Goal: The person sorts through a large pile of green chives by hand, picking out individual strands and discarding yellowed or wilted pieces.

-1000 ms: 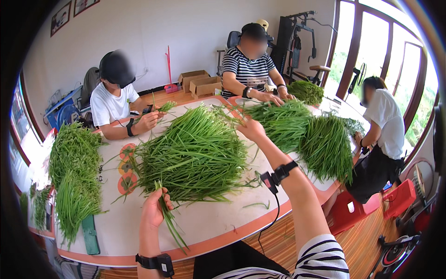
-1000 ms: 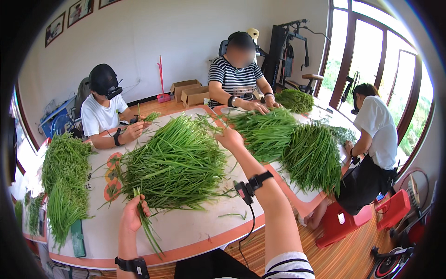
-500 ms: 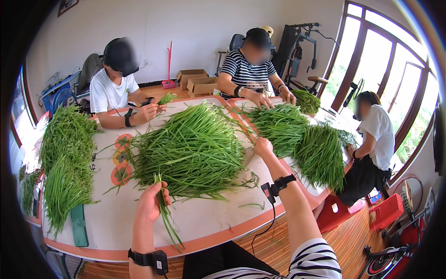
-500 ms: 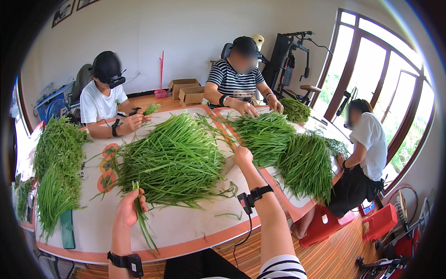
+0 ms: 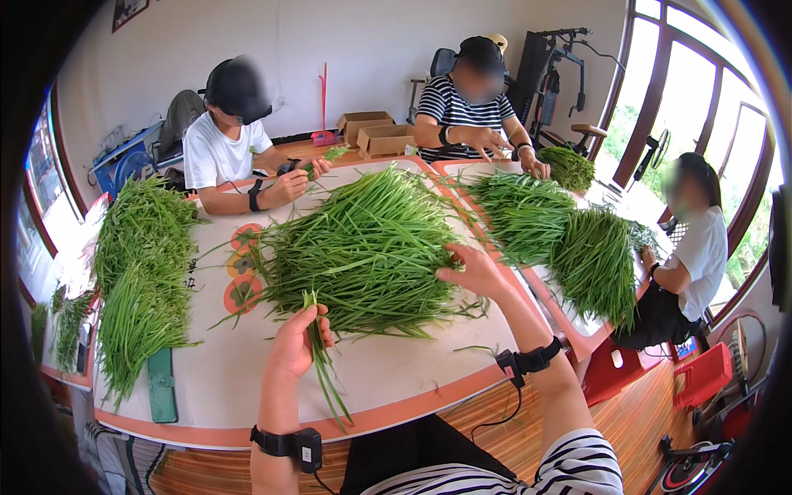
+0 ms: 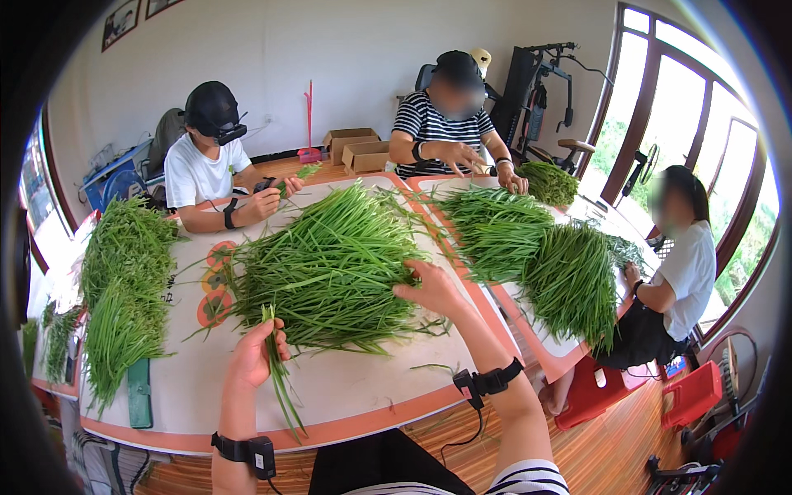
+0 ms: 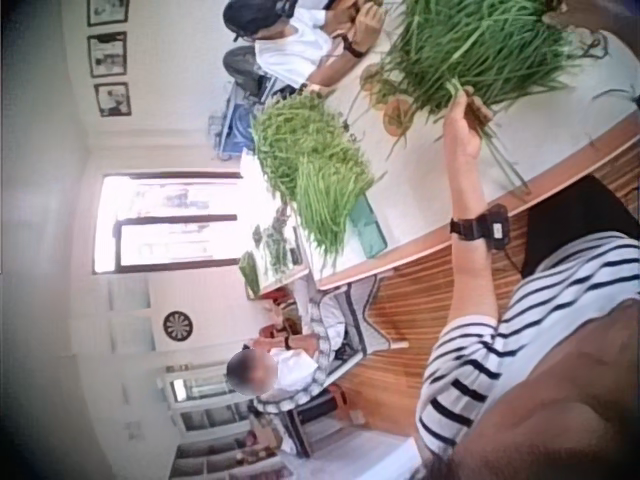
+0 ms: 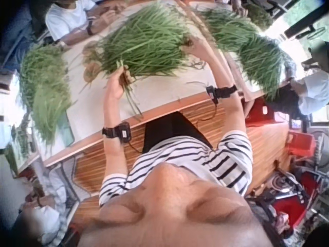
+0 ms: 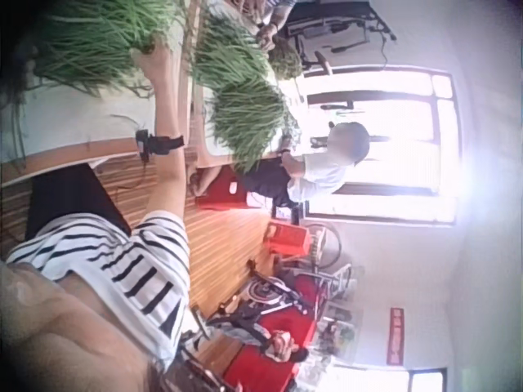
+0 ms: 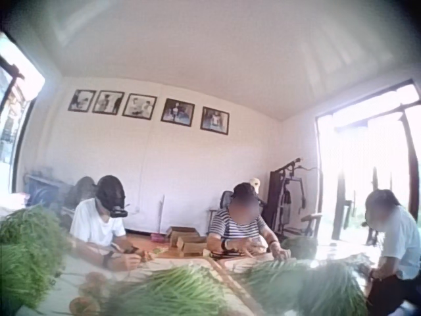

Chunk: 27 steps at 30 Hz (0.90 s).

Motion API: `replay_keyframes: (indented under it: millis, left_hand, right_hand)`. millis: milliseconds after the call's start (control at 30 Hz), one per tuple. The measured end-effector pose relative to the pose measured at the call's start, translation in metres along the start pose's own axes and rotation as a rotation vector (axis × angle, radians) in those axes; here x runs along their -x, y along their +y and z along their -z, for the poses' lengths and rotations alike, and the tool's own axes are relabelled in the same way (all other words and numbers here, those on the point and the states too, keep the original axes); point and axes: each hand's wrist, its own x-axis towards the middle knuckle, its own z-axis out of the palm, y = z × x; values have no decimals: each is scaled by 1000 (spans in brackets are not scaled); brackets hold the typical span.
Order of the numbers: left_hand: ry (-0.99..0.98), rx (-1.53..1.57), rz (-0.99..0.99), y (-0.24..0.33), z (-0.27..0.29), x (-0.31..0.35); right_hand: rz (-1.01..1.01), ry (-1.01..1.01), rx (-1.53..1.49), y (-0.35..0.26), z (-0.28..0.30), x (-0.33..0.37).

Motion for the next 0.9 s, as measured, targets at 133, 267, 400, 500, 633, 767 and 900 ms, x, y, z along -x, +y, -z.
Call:
replay_keyframes:
  millis: [133,267,400,500,633,767,900]
  left_hand:
    - [-37,-2,1,-3,-4,-3]
    - [21,-24,-3,2,-5,4]
    - [-1,-52,-45,-2,-2,3]
    - [-45,-34,-20,-8,2,-7]
    - [-40,-38,-13,-5,0,-2]
    - [-55,-80,-35,-4,-5,-2]
    - [-43,-86,-21,-3,-2,0]
  right_hand:
    - [66,186,231,2,-11,10]
    - [-113,293,-9,-34,14,5]
    - [100,397,-15,-69,29,-21]
    - [196,231,47,-73,10,-48]
    - [193,268,-85,-71,6,-37]
    - [101,335,-114,-35,17,0]
    - [-95,160,-173,-22,14,23]
